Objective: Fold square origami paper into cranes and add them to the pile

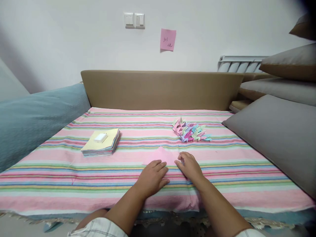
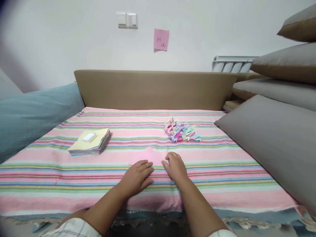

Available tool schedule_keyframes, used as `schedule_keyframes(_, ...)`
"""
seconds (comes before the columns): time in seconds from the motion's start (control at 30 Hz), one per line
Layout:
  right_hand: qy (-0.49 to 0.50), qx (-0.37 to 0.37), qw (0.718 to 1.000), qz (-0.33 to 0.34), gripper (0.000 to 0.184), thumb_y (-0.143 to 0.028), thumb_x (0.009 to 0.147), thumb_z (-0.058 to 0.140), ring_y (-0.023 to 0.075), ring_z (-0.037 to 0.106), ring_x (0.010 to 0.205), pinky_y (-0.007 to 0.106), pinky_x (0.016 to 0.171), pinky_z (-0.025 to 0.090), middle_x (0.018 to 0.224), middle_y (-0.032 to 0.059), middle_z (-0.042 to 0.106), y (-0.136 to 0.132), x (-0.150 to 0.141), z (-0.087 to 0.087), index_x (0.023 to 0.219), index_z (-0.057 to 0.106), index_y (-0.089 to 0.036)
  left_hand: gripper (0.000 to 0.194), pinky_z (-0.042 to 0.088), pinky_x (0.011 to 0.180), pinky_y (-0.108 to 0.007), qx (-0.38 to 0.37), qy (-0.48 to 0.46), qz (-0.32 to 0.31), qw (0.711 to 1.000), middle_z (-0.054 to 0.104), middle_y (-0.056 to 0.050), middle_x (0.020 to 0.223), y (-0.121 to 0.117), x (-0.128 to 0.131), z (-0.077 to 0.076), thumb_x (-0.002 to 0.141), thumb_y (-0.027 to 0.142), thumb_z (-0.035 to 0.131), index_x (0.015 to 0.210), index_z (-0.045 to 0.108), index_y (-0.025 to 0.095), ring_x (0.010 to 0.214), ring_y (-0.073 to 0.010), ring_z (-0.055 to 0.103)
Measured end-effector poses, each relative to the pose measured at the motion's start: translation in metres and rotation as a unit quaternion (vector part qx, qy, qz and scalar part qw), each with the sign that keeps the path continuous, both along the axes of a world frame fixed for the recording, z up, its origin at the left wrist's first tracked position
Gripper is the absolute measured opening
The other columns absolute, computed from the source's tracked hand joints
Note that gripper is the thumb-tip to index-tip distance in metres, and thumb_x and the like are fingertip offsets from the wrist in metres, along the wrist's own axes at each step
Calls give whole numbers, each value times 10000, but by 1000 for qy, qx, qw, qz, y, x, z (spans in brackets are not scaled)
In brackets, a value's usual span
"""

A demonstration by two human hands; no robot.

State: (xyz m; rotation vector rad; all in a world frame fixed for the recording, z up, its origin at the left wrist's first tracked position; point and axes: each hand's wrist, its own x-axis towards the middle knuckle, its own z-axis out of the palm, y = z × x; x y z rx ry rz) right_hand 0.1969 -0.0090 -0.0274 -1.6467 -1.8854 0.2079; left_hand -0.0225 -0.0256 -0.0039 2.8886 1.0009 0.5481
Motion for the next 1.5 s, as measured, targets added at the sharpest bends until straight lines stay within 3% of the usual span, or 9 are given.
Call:
schedule_keyframes(0.2, 8, 43, 999, 7, 182, -309, 816, 518, 246, 493, 1064, 410, 935, 391, 1086, 92, 586, -3, -4, -2, 926, 603, -191, 379, 373, 1024, -426, -1, 4, -4, 1000, 551, -85, 1277, 0, -2, -2, 834, 454, 515, 1113, 574, 203, 1189, -265, 473)
schedule_keyframes(0.33, -13, 80, 995, 54, 253, -276, 854, 470, 249, 461, 1130, 433, 978, 376, 1214, 124, 534, -10, -16, -1, 1009, 647, -183, 487, 346, 1042, -451, 10, 16, -7, 1000, 509, -101, 1322, 0, -1, -3, 812, 517, 520, 1180, 533, 199, 1240, -282, 425)
schedule_keyframes(0.43, -54, 75, 992, 89, 291, -239, 839, 488, 274, 390, 1218, 463, 1005, 345, 1342, 116, 445, -15, -25, -2, 1079, 649, -215, 556, 330, 1052, -462, 7, 24, -8, 1000, 494, -107, 1335, 0, -1, -2, 800, 542, 522, 1239, 491, 202, 1261, -290, 402)
schedule_keyframes(0.57, -87, 56, 992, 79, 322, -225, 831, 500, 301, 336, 1267, 504, 1002, 326, 1397, 100, 392, -18, -29, -4, 1119, 640, -260, 585, 330, 1053, -454, -6, 30, -11, 999, 490, -106, 1342, 2, -1, 0, 791, 555, 527, 1258, 480, 205, 1258, -288, 408)
schedule_keyframes(1.13, -108, -57, 991, -48, 225, -293, 820, 524, 282, 452, 1188, 482, 969, 324, 1289, 85, 535, -16, 11, 8, 915, 728, -303, 551, 346, 1043, -450, -27, 19, -6, 999, 483, -99, 1352, 4, -2, -1, 786, 570, 525, 1206, 533, 214, 1253, -290, 415)
schedule_keyframes(1.27, -114, -54, 990, -71, 223, -260, 807, 510, 288, 494, 1135, 476, 938, 352, 1234, 87, 574, -15, 16, 10, 793, 732, -262, 552, 351, 1037, -455, -26, 20, -8, 999, 481, -98, 1354, 5, -2, -1, 787, 573, 521, 1211, 531, 221, 1252, -290, 417)
schedule_keyframes(1.37, -87, -18, 991, -96, 204, -211, 791, 501, 284, 517, 1084, 462, 903, 385, 1186, 99, 590, -16, 14, 12, 822, 703, -222, 560, 351, 1039, -455, -28, 27, -3, 999, 477, -100, 1358, 5, -2, -1, 787, 579, 515, 1214, 527, 216, 1254, -292, 415)
schedule_keyframes(1.43, -58, 30, 995, -72, 210, -189, 798, 482, 260, 528, 1046, 433, 891, 404, 1133, 99, 604, -17, 8, 14, 881, 674, -203, 559, 350, 1041, -452, -27, 30, -2, 999, 476, -99, 1359, 4, -2, -1, 787, 577, 517, 1213, 528, 215, 1252, -292, 417)
schedule_keyframes(1.5, -34, 72, 997, 13, 218, -185, 818, 462, 230, 528, 1035, 398, 898, 410, 1086, 89, 617, -19, 0, 14, 921, 654, -196, 557, 349, 1042, -449, -25, 31, -4, 999, 479, -97, 1357, 4, -2, 0, 787, 575, 518, 1212, 528, 216, 1251, -292, 418)
